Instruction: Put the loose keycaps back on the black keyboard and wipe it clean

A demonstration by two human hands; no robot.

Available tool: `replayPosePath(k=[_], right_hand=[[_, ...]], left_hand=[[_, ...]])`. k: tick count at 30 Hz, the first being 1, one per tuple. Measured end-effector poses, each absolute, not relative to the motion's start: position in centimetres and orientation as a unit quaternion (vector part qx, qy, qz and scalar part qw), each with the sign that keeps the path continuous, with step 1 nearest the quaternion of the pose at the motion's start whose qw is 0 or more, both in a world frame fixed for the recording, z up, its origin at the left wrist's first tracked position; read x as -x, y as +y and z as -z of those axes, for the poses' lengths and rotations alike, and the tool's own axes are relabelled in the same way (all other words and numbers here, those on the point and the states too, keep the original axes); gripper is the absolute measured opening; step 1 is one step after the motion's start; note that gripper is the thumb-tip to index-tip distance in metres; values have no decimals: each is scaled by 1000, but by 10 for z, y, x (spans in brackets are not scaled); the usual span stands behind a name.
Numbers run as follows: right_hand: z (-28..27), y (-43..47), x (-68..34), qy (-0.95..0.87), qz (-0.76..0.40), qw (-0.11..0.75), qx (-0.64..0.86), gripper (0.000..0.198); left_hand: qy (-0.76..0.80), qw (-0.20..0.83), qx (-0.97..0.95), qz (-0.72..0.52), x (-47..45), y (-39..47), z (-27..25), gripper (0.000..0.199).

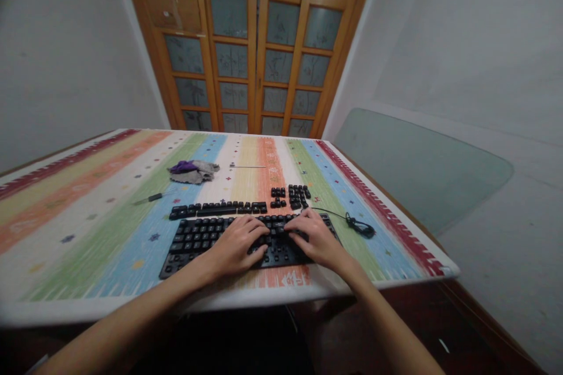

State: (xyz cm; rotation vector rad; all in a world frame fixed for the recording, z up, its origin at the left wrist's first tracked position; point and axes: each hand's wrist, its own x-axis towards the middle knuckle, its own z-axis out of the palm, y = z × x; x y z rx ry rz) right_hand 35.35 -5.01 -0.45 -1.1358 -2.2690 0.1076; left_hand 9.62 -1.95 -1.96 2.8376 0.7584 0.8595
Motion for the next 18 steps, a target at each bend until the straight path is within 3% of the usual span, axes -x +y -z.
replayPosePath(k=[18], right_hand=[[28,-67,-335,-857,51,296,420,26]], left_hand=[[240,40,-930,-277,-114,-13,29,13]])
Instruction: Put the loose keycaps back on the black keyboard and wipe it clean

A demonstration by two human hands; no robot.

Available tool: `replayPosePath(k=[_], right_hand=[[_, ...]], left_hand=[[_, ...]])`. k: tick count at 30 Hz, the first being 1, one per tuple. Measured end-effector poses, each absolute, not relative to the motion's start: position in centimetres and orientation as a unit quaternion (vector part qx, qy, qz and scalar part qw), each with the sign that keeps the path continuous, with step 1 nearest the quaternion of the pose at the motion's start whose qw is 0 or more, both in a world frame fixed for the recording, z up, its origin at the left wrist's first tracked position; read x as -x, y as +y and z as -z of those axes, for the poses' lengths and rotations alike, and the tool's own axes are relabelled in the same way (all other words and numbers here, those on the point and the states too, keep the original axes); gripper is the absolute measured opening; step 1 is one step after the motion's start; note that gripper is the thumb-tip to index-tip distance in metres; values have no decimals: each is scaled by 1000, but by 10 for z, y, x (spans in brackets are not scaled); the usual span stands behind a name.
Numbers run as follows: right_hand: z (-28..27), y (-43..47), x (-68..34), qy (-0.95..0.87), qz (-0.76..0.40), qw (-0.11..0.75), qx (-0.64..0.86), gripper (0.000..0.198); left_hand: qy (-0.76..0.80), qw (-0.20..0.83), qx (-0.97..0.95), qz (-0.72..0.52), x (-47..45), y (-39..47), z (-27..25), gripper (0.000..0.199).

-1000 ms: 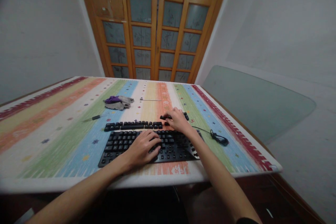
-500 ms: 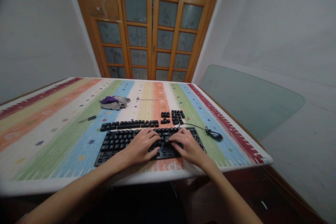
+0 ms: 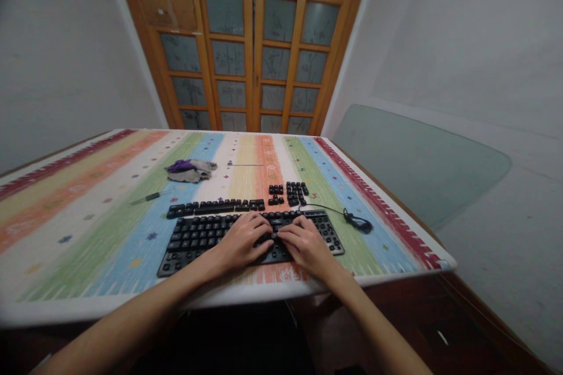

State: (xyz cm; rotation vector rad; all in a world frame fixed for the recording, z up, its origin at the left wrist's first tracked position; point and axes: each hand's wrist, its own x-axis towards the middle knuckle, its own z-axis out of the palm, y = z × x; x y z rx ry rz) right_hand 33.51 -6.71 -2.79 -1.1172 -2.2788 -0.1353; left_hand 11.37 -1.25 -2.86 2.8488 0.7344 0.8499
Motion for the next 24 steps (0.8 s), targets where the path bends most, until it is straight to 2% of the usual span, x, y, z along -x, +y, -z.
replayPosePath(k=[24], right_hand=[[35,-67,-337,-852,88,310,412,27]], left_hand=[[238,32,-926,-292,-117,-11,29,8]])
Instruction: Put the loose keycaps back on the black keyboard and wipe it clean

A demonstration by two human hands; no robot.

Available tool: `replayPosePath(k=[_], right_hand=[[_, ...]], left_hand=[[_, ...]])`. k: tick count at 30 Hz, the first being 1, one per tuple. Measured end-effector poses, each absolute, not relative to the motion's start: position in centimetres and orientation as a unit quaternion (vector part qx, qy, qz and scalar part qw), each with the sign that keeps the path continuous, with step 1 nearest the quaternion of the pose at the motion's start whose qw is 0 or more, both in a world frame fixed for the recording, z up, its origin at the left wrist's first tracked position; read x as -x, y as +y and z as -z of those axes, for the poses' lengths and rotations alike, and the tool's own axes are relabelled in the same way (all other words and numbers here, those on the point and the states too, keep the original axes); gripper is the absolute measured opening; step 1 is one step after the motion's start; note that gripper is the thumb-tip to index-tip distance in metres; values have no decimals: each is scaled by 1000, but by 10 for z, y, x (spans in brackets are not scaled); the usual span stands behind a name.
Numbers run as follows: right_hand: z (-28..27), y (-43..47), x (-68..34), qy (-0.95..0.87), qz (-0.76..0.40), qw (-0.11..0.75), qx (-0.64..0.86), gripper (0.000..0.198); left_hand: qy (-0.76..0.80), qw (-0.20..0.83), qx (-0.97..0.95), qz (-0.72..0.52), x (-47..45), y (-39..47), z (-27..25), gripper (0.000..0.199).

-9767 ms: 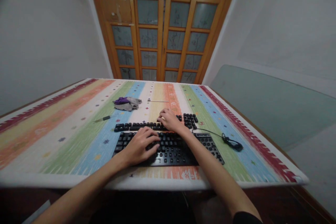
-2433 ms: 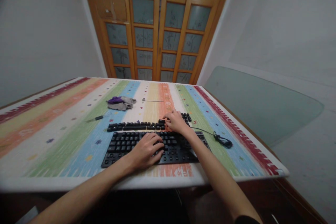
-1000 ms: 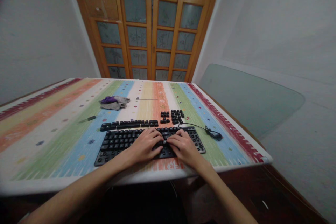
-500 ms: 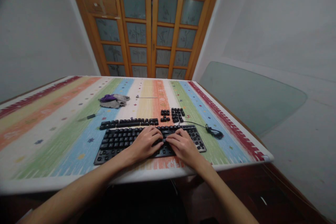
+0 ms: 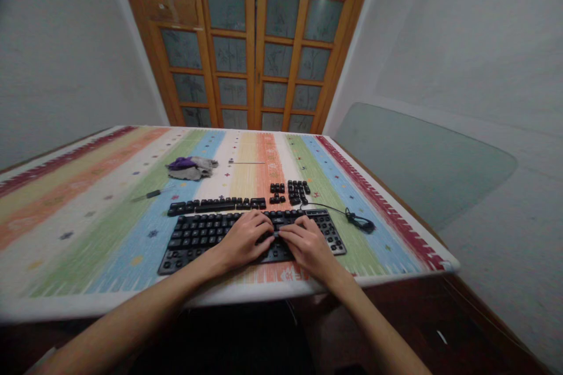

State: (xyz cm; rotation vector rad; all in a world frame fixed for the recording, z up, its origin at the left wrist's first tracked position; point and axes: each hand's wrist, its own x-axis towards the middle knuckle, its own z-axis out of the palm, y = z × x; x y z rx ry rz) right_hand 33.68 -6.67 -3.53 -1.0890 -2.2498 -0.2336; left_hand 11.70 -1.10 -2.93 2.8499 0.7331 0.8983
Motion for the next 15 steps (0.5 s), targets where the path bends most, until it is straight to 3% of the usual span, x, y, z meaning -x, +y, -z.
replayPosePath(k=[15], right_hand=[[43,-68,-331,-837,90,349,411,29]], left_hand=[[250,39,-924,-287,-118,-10,33,8]])
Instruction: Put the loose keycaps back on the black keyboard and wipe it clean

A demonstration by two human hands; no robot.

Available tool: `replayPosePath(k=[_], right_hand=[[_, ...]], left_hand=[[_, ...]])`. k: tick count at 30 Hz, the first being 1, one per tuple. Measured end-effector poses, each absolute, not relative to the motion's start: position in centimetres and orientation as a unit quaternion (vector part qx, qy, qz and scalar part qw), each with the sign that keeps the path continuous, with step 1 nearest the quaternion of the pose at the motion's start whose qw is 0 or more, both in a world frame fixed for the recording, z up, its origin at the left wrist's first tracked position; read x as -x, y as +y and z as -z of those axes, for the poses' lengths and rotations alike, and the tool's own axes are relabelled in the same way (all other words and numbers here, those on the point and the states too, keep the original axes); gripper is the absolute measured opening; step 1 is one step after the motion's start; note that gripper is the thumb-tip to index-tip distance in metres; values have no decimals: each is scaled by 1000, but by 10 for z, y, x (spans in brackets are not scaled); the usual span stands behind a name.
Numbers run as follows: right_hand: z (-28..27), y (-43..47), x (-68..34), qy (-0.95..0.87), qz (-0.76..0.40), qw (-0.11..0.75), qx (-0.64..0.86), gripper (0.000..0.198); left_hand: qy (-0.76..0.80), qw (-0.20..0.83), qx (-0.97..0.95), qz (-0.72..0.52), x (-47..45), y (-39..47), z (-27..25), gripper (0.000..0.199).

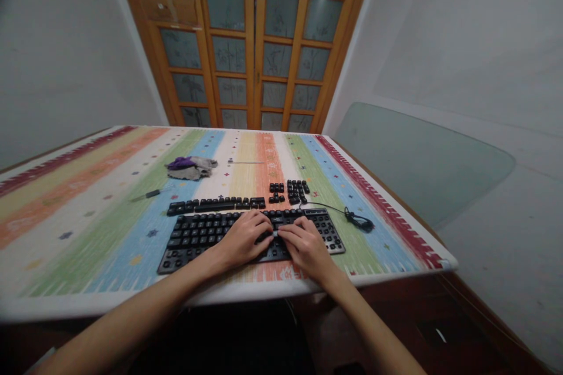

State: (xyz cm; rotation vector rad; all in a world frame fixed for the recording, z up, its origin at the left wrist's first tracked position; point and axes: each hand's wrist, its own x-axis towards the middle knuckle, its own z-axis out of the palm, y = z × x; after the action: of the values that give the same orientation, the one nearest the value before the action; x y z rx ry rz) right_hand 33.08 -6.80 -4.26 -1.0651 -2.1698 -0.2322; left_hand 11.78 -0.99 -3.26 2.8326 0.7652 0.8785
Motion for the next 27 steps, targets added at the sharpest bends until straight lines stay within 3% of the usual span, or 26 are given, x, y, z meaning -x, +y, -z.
replayPosePath(k=[12,27], right_hand=[[40,-79,-331,-805,85,367,459,15],[49,-83,-328,-784,72,356,503,14]], left_hand=[[219,35,-925,-309,-118,-9,34,8],[209,-10,-939,-273,-116,-18,30,9]])
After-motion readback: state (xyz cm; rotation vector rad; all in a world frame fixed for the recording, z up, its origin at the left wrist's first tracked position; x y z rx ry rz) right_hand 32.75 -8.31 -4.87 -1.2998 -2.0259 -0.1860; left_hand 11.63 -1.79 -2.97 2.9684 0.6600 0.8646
